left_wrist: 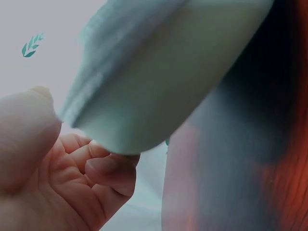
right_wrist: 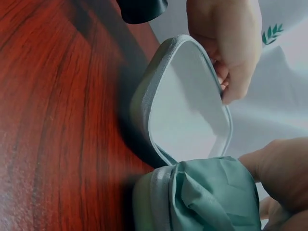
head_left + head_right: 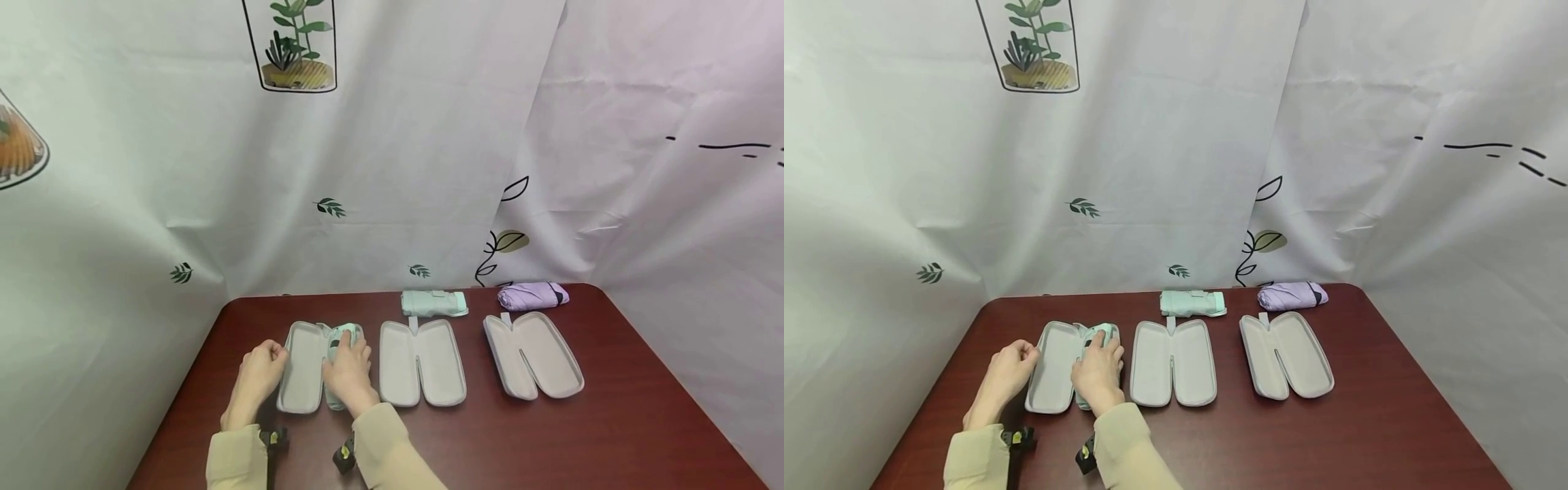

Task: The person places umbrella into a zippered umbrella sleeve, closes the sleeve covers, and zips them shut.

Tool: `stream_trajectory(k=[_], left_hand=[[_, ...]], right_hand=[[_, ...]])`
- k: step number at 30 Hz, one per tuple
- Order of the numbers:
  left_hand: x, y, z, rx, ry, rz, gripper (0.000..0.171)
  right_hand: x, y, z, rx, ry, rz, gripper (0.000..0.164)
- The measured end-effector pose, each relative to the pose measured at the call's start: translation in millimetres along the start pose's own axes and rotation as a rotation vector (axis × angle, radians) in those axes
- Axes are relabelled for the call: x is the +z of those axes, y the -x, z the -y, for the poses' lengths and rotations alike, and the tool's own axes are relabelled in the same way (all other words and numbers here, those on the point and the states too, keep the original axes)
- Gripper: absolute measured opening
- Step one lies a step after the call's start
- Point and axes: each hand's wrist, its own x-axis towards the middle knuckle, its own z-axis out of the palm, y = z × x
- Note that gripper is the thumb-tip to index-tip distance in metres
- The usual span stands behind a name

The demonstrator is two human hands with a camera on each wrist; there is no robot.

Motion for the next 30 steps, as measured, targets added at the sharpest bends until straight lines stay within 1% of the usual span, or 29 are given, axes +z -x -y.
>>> stream_trajectory(k=[5, 10, 16, 21, 26, 30], left_hand=[[0.2, 0.2, -0.7, -0.001, 0.001, 0.001, 0.015], [0.7, -0.5, -1.0, 0.009, -0.004, -0.003, 0.015], [-0.2, -2.5, 1.2, 0.013, -0.019, -0.01, 0.016], [-2.3, -3.0, 2.7, 0.016, -0.026, -0.013, 0.017], [-1.6, -3.2, 2.7, 0.013, -0.02, 0.001, 0.017], [0.7, -2.8, 1.7, 0.008, -0.019, 0.004, 0.016]], right_hand=[[5.0, -1.1, -0.3, -0.007, -0.002, -0.026, 0.067], [9.4, -1.9, -3.6, -0.036, -0.014, -0.06, 0.066], [12.4, -1.4, -11.1, -0.094, -0.017, -0.062, 0.063], [16.5, 1.4, -17.6, -0.142, 0.007, -0.064, 0.062], [20.8, 1.8, -23.4, -0.15, 0.021, -0.08, 0.062], [19.5, 1.6, -27.8, -0.146, 0.007, -0.069, 0.062]])
